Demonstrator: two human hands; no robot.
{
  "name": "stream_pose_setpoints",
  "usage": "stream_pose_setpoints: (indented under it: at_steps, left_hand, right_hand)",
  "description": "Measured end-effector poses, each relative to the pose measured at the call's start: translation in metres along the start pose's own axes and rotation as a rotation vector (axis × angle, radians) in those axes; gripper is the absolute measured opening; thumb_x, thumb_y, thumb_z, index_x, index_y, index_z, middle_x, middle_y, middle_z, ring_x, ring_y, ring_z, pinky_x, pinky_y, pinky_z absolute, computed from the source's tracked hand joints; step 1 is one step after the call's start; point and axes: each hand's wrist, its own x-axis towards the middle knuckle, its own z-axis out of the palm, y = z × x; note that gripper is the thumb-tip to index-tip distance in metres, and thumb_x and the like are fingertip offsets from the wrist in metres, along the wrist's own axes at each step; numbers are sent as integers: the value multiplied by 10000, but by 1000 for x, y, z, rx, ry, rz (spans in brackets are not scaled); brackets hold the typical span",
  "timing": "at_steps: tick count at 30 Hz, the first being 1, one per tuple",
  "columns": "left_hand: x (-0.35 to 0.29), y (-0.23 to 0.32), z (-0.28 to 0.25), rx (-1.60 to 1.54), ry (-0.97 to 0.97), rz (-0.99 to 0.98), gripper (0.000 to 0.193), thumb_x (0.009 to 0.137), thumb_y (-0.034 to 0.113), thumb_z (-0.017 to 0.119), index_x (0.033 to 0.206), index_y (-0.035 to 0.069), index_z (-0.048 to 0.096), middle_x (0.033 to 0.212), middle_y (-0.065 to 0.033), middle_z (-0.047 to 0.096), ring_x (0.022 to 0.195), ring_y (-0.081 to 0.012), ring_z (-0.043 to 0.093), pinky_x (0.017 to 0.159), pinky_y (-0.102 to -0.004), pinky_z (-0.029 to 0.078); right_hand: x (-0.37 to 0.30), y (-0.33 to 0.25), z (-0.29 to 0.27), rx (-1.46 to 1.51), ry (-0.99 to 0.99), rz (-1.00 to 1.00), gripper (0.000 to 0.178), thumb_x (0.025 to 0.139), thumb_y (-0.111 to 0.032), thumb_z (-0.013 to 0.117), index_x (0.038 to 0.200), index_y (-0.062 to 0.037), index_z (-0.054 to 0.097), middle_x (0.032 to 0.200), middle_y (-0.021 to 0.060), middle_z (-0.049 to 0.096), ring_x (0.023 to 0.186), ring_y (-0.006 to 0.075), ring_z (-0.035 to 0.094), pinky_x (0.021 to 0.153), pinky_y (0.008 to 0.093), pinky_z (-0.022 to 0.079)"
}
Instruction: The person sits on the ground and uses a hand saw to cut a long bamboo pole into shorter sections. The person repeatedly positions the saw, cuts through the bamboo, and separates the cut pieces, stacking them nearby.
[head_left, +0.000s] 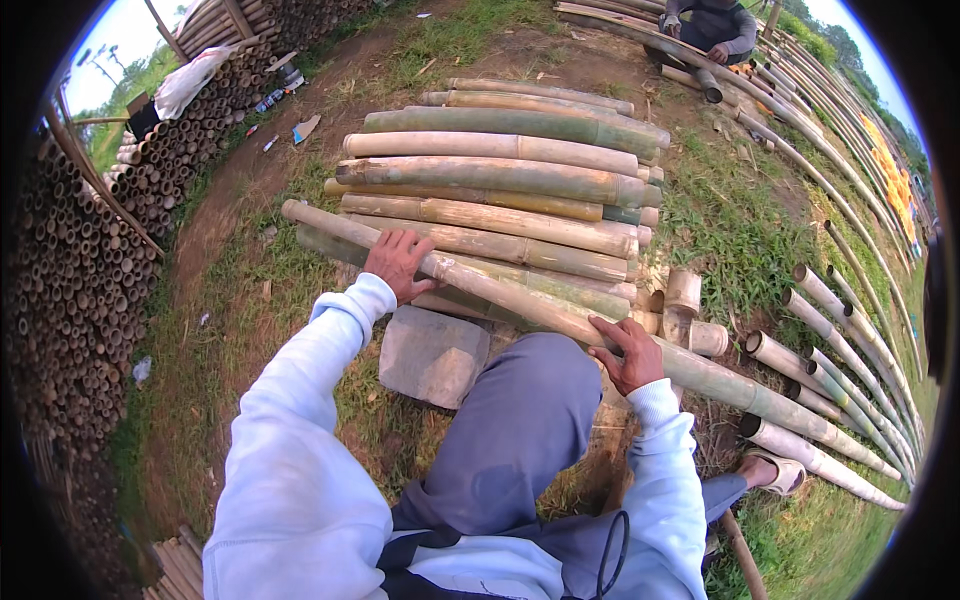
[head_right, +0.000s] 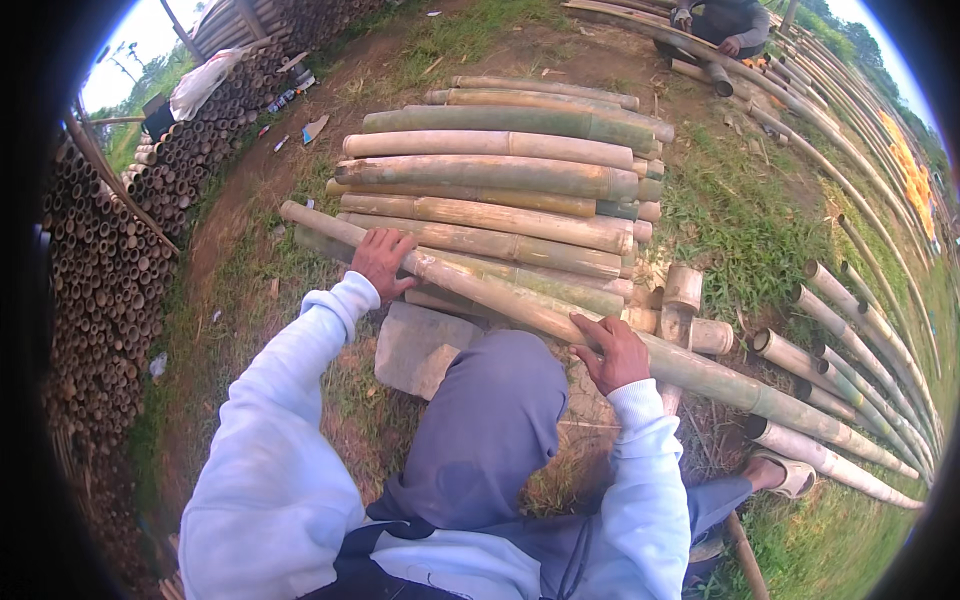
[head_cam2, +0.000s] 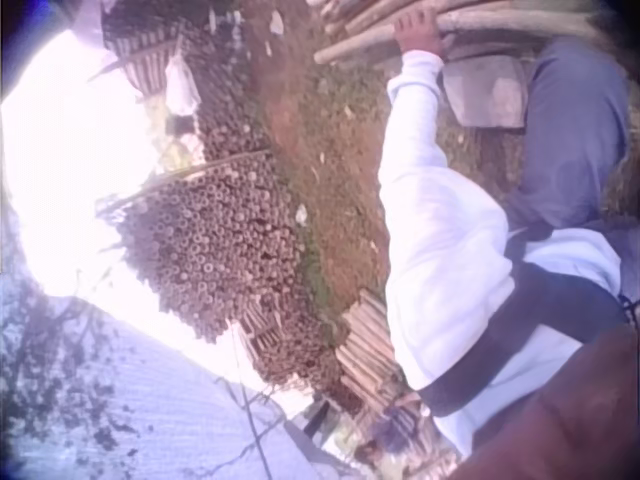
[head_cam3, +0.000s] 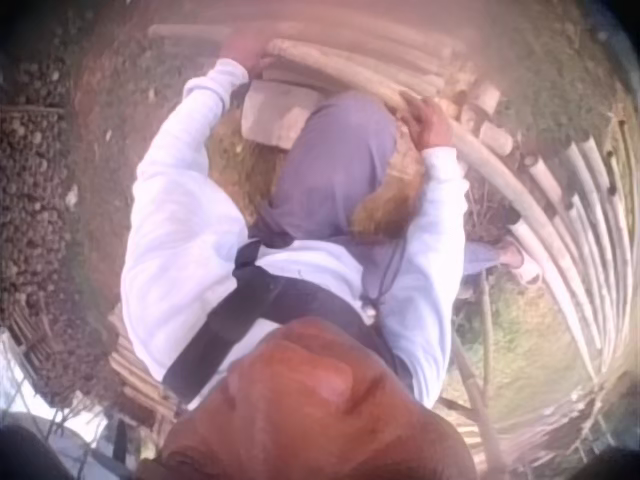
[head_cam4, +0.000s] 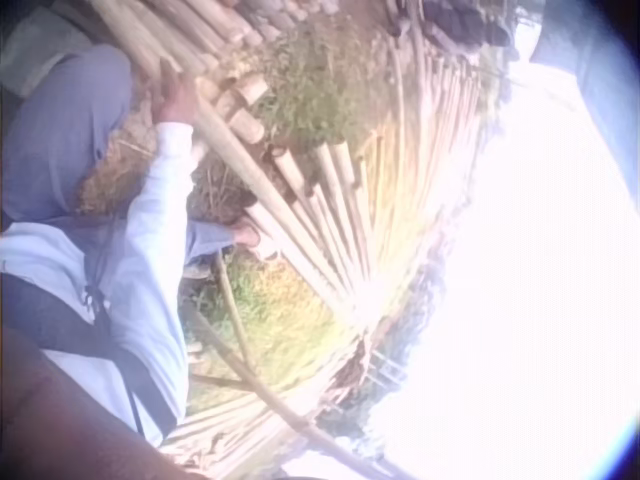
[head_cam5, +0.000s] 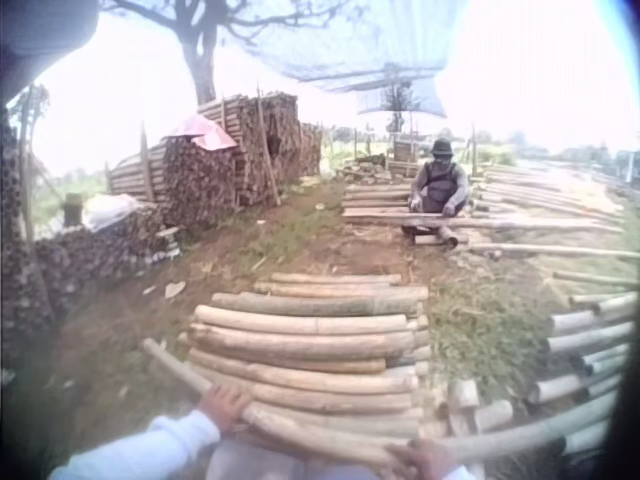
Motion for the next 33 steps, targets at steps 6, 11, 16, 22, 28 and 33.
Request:
stream_pose_setpoints:
  at_steps: [6,11,16,22,28,33]
  left_hand:
    - [0,0,0,-39,-38,-25,747,854,751,577,1174,78,625,1066,-151,562,1061,-351,532,996,-459,410]
    - [1,-1,5,-60,-33,-29,744,895,750,511,1172,68,625,1081,-154,570,1079,-358,531,1008,-464,402]
    - [5,-7,5,-44,-31,-70,719,893,719,549,1194,69,615,1118,-151,598,1120,-355,545,1022,-466,397]
    - [-1,-7,-2,-59,13,-55,730,872,709,588,1206,61,619,1132,-144,620,1128,-342,562,1035,-461,393]
    - [-12,-7,-3,-118,39,-59,734,865,687,617,1231,51,606,1184,-155,629,1173,-363,557,1069,-467,380]
    - [-22,-22,3,-162,29,-78,729,870,668,634,1245,44,599,1239,-170,622,1229,-380,531,1097,-471,365]
  right_hand:
    - [12,12,8,22,-18,3,502,828,-276,811,1316,-228,701,965,81,645,910,301,645,797,419,529]
    - [24,22,17,80,-13,63,499,802,-226,824,1288,-191,717,997,93,675,953,325,646,837,433,527]
    - [41,11,4,67,12,65,474,788,-199,822,1252,-167,734,997,103,678,963,340,641,848,444,518]
    - [33,1,-5,5,56,17,450,794,-196,815,1237,-185,742,1007,64,667,976,299,617,873,425,488]
    - [20,-8,2,-53,84,-3,479,794,-201,819,1264,-205,723,1020,41,659,981,273,616,868,423,472]
    - [21,-23,8,-130,137,-75,542,762,-209,846,1287,-219,713,995,50,662,943,282,624,816,416,483]
